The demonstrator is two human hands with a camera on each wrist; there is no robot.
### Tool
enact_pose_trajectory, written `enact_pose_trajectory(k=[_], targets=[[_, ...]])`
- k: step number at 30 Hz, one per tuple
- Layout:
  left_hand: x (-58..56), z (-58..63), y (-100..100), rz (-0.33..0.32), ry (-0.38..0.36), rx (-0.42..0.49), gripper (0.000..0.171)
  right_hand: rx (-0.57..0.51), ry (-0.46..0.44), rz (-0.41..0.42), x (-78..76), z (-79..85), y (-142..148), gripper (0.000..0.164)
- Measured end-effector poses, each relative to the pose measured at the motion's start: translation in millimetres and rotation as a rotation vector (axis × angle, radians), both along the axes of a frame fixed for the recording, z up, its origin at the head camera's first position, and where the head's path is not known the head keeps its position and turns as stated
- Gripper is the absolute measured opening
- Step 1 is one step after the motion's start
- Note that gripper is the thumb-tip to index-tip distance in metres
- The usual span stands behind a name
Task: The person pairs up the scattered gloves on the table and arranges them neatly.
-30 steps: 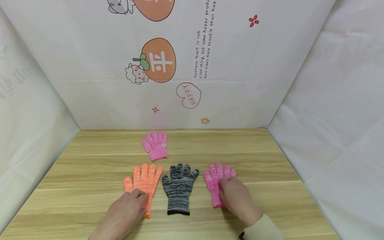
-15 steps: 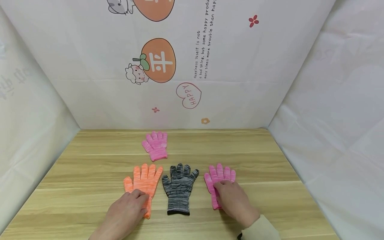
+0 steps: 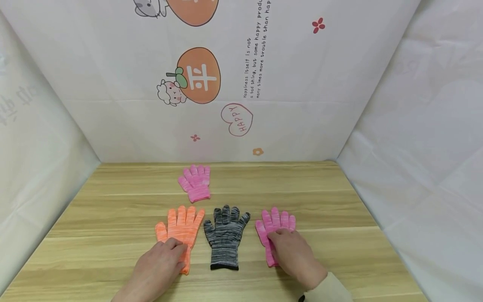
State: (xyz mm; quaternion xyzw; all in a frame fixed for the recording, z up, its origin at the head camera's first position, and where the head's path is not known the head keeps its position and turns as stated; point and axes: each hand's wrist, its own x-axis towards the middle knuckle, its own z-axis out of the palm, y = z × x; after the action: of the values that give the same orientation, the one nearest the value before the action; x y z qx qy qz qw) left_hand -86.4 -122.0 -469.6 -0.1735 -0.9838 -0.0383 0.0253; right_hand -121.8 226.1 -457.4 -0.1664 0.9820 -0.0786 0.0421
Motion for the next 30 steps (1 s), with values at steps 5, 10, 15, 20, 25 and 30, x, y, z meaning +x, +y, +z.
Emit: enact_pose_trajectory(k=[5,10,15,20,25,30], targets=[[1.0,0.4,-0.1,0.002,-0.012,-0.012,0.034,0.005,0.012,0.004,-0.6,0.3,-0.8,0.033],[1.7,0.2,-0.2,0.006,-0.001,-0.016,0.034,0.011,0.022,0.015,-0.9,0.4,-0.8,0.031],[2.6,0.7,0.2,-0.003,0.011,-0.034,0.034,0.018,0.011,0.008,-2.1,-0.1,-0.2,0.034],[2.6,-0.3,1.0,-0.008,0.034,-0.034,0.032,0.013,0.026,0.005,-3.0,0.1,0.0,0.032],[3.4,-2.7,1.2,-0.010,0.061,-0.004,0.023,-0.003,0.033,0.005,-5.3,3.7,-1.5,0.020],[5.0,-3.7,1.3,-0.027,0.090,-0.001,0.019,-0.014,0.020,-0.009,-11.2,10.2,-5.0,0.013]])
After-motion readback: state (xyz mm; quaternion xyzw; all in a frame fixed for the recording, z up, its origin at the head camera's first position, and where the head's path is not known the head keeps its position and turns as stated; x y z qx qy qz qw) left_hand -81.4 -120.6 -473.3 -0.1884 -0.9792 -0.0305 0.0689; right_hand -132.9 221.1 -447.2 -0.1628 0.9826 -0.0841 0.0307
